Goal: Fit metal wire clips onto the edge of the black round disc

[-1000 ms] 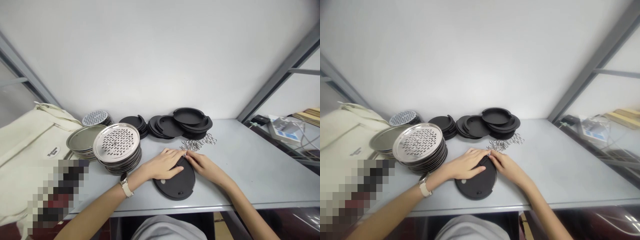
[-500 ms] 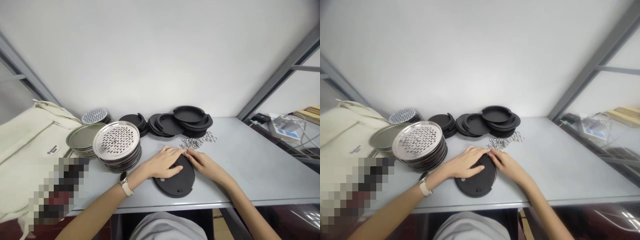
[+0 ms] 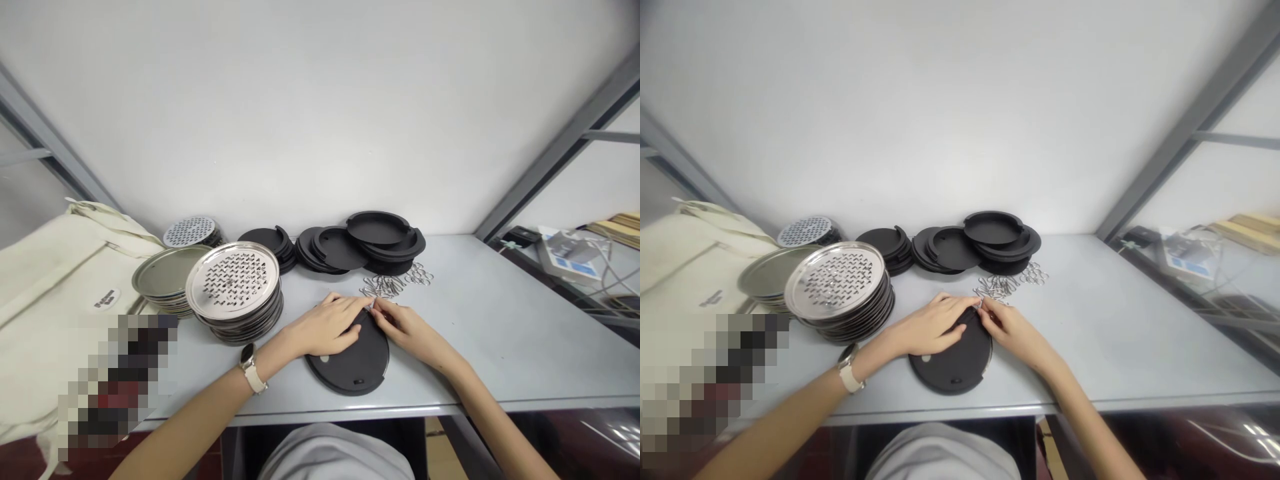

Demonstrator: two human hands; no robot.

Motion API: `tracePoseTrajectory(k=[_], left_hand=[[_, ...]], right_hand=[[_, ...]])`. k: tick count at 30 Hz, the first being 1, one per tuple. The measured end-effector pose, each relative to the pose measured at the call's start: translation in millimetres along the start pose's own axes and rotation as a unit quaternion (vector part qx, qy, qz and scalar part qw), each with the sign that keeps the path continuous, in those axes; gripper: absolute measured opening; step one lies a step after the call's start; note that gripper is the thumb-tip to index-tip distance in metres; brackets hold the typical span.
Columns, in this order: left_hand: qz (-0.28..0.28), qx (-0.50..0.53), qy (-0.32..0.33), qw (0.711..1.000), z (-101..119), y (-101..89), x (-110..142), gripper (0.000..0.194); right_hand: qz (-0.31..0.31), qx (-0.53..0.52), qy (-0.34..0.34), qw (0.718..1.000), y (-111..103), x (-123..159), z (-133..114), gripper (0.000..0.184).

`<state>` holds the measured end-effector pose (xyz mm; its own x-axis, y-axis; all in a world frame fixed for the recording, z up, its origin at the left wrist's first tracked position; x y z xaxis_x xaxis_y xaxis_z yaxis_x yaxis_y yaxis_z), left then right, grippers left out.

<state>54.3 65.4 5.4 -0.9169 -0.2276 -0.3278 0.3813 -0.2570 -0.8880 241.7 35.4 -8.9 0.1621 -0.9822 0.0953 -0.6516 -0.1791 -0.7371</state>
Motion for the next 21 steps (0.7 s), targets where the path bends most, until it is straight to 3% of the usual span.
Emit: tracePoseTrajectory(k=[8, 21], left_hand=[[-0.008, -0.005, 0.003, 1.000, 4.4, -1.4, -2.4, 0.052], [0.039, 0.009, 0.001, 0.999, 10.6, 4.5, -4.2, 0.042]], right_hand=[[-0.028, -0.005, 0.009, 1.000, 6.1, 3.5, 0.6, 0.028], [-0.035, -0.048, 0.029, 0.998, 14.4, 11.1, -2.1, 0.028]])
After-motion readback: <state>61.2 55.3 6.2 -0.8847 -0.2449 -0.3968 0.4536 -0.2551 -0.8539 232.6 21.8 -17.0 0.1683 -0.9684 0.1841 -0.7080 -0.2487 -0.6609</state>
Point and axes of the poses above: each hand's wrist, its own x-axis away from the middle knuckle, its own y-axis out of the palm, z = x × y, the point moved 2 cm from there along -x, towards the middle knuckle, and after that the axes turned 13 degrees about y, right-handed, at the moved point
